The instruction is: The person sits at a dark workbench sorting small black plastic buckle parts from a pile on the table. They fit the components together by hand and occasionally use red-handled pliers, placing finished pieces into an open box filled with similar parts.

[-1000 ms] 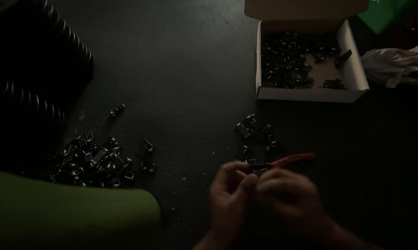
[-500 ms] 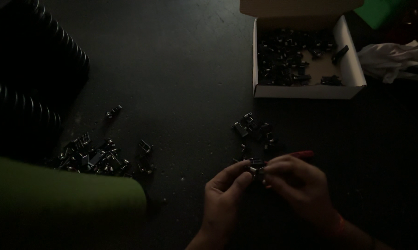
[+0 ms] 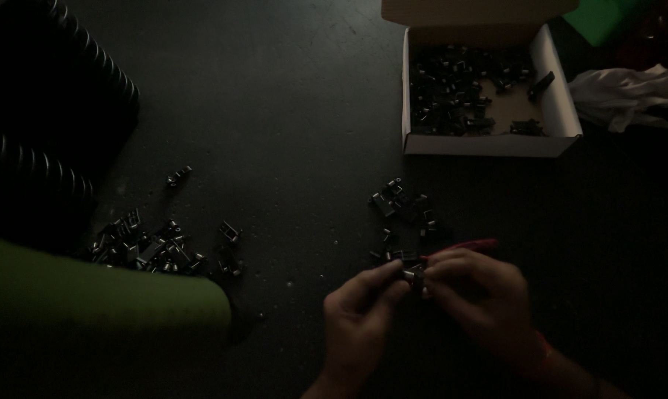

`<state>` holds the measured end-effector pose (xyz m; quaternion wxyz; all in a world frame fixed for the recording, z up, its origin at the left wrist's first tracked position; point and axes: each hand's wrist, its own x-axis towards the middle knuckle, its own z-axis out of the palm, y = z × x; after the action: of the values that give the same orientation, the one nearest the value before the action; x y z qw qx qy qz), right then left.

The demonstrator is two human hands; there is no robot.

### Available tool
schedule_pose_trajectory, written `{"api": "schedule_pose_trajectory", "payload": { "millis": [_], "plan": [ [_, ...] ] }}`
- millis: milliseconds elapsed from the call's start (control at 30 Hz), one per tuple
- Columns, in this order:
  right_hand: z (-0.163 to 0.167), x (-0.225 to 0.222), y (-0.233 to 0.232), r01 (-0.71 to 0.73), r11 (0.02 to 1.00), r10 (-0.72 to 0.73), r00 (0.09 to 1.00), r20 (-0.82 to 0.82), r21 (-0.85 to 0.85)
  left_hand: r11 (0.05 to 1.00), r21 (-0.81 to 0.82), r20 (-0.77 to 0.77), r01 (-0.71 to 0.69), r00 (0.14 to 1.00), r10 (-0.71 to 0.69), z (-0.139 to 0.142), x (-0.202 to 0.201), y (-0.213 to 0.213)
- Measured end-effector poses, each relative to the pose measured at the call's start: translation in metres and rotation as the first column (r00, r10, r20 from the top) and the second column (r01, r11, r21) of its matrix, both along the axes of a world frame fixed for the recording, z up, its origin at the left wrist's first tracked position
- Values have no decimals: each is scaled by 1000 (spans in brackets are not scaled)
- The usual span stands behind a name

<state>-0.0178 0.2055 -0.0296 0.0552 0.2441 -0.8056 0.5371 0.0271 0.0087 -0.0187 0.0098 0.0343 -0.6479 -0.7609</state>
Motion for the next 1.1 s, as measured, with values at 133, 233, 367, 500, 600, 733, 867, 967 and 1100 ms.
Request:
{"api": "schedule_pose_trajectory", "payload": {
  "millis": [133, 233, 367, 500, 600, 733, 867, 967, 1100],
  "plan": [
    [-1, 1, 5, 46, 984, 30, 912, 410, -174, 989, -147, -168, -20, 986, -5, 2, 2, 3],
    [-4, 1, 3, 96, 934, 146, 777, 612, -345, 950, -299, -312, -94, 950, -4, -4, 3, 5],
    [1, -4, -10, 113, 896, 214, 738, 640, -429, 911, -361, -512, -197, 859, -17, -21, 2, 1],
    [29, -12, -16, 339, 890, 33, 619, 785, -304, 610, -564, -730, -557, 682, -53, -3, -9, -31],
    [50, -17, -11, 589, 805, -207, 388, 898, -69, 171, -527, -848, -832, 502, -170, 39, -20, -79],
    [53, -20, -12, 410, 887, -174, 724, 667, -213, -116, -433, -876, -894, 448, -182, 53, -28, -95],
    [38, -19, -12, 381, 911, -175, 702, 690, -156, 254, -747, -654, -615, 749, -109, -9, -40, -43],
    [30, -18, -10, 389, 893, -88, 643, 761, -225, 275, -889, -444, -366, 838, -318, -45, -48, -23],
    [26, -17, -11, 317, 922, -64, 693, 719, -223, 297, -941, -244, -159, 930, -276, -47, -54, -26]
  ]
}}
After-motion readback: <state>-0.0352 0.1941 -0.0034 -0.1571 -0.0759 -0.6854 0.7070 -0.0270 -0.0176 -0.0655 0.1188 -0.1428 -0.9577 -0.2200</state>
